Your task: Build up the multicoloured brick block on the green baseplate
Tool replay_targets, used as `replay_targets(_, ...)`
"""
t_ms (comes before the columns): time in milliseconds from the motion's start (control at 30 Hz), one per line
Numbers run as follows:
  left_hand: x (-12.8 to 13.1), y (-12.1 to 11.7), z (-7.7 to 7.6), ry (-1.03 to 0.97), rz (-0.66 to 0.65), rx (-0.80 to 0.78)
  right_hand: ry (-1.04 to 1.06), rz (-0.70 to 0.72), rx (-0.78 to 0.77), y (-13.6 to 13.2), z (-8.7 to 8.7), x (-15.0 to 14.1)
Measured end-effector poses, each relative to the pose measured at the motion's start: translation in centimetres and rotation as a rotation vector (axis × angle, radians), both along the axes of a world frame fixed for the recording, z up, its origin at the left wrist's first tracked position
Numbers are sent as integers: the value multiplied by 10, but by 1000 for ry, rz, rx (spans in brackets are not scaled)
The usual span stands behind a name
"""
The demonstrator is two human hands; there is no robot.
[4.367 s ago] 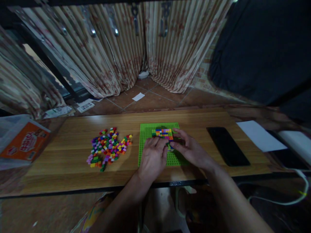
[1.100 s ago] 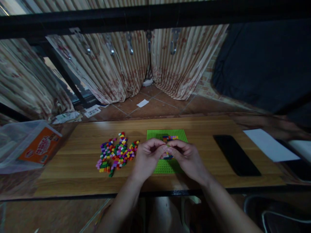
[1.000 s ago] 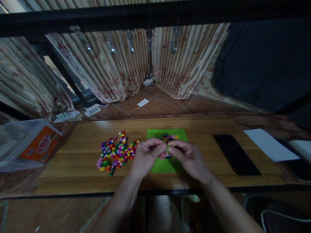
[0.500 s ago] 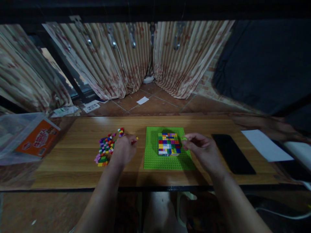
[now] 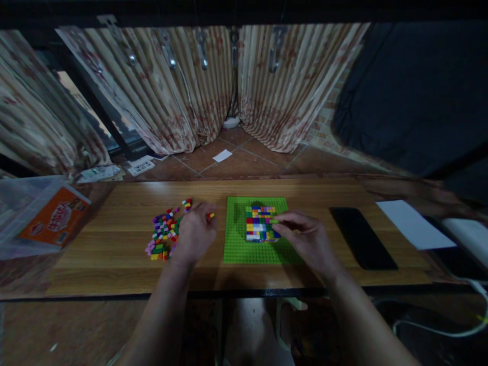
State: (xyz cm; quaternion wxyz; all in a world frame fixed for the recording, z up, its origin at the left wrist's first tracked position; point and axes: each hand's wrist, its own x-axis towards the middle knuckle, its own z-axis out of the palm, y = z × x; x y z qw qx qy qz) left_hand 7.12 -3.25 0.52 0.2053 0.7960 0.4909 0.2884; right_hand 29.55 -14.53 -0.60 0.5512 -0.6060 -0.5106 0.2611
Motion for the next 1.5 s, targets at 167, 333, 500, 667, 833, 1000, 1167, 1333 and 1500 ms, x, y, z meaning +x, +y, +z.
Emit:
replay_targets(167, 44, -38, 1, -575, -220, -457, -117, -30, 94, 1, 0, -12)
replay_targets(333, 63, -51, 0, -656, -214, -678, -201, -81, 101, -2, -3, -24)
replay_targets(500, 63, -50, -3, -619, -207, -684, -297, -118, 99, -5, -8, -30)
replay_targets(667, 66, -57, -6, -410, -214, -414, -447, -144, 38, -8, -11, -29)
replay_targets(833, 70, -64, -5, -207, -250, -159, -494, -107, 24, -13, -10, -24)
replay_targets(1000, 73, -67, -11, -159, -263, -89, -398, -83, 11, -14, -7, -17)
replay_targets(1167, 73, -69, -12, -116, -242, -65, -230, -50, -22, -14, -5, -7)
replay_targets(1333, 71, -72, -12, -89, -212, -44, -292, -54, -25, -15, -6, -5)
replay_targets(1500, 71, -73, -12, -104, -184, -40, -469, -36, 27, -14, -7, -12)
